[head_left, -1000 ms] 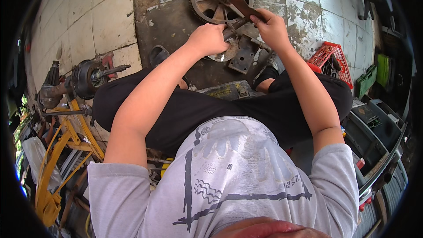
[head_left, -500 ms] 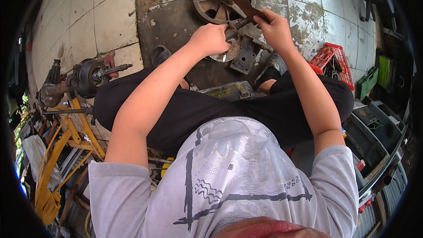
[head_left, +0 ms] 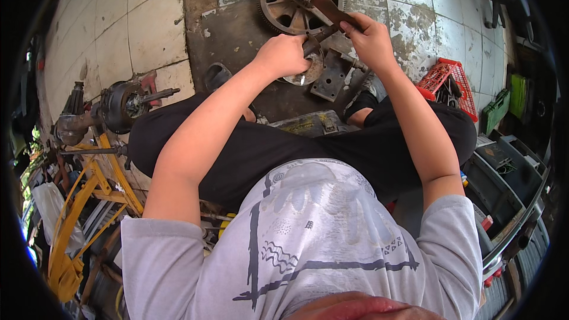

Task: The person sits on the floor and uses a file to smooth a metal component, then uses sandpaper to further finish the surface. The person handles the metal part and tools directly with both hands.

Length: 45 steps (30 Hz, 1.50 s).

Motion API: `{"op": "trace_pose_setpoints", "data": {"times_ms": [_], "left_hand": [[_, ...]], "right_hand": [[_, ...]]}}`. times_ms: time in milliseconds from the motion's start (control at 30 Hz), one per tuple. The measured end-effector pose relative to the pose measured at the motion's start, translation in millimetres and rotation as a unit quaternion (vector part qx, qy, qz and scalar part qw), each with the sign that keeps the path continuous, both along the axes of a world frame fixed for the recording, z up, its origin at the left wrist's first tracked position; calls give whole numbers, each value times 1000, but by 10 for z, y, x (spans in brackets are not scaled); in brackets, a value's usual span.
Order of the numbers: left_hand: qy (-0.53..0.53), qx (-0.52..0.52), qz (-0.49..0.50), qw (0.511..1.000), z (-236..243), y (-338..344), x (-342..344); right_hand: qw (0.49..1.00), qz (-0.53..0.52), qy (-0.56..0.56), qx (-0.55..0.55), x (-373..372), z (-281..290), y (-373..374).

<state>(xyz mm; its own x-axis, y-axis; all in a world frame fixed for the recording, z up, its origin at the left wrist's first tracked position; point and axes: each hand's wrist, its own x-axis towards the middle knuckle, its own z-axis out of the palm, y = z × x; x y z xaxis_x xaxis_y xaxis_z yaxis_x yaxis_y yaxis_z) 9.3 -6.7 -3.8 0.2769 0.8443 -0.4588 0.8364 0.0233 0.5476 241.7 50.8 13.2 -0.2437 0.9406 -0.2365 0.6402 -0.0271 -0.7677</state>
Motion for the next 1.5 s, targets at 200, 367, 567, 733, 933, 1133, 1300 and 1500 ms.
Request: {"op": "trace_pose_setpoints", "data": {"times_ms": [200, 367, 567, 733, 933, 1133, 1300, 1500], "left_hand": [[1, 2, 4, 1000, -30, -14, -8], [-2, 8, -3, 1000, -97, -23, -28], [-2, 9, 3, 1000, -84, -28, -27], [4, 0, 3, 1000, -68, -21, -40], [-3, 8, 1, 1000, -80, -20, -33], [1, 10, -4, 1000, -59, 0, -12], [-6, 7, 2, 1000, -37, -21, -13], [5, -11, 2, 1000, -51, -14, -26]], "right_hand": [[999, 21, -16, 41, 29, -109, -4], [1000, 3, -23, 0, 18, -116, -29], [999, 7, 31, 36, 68, -168, 3], [1000, 3, -5, 2, -1, -41, 6], [999, 14, 9, 48, 25, -155, -32], [1000, 6, -6, 22, 37, -98, 4], [1000, 5, -7, 26, -9, -9, -14], [1000, 2, 3, 18, 23, -93, -7]]}}
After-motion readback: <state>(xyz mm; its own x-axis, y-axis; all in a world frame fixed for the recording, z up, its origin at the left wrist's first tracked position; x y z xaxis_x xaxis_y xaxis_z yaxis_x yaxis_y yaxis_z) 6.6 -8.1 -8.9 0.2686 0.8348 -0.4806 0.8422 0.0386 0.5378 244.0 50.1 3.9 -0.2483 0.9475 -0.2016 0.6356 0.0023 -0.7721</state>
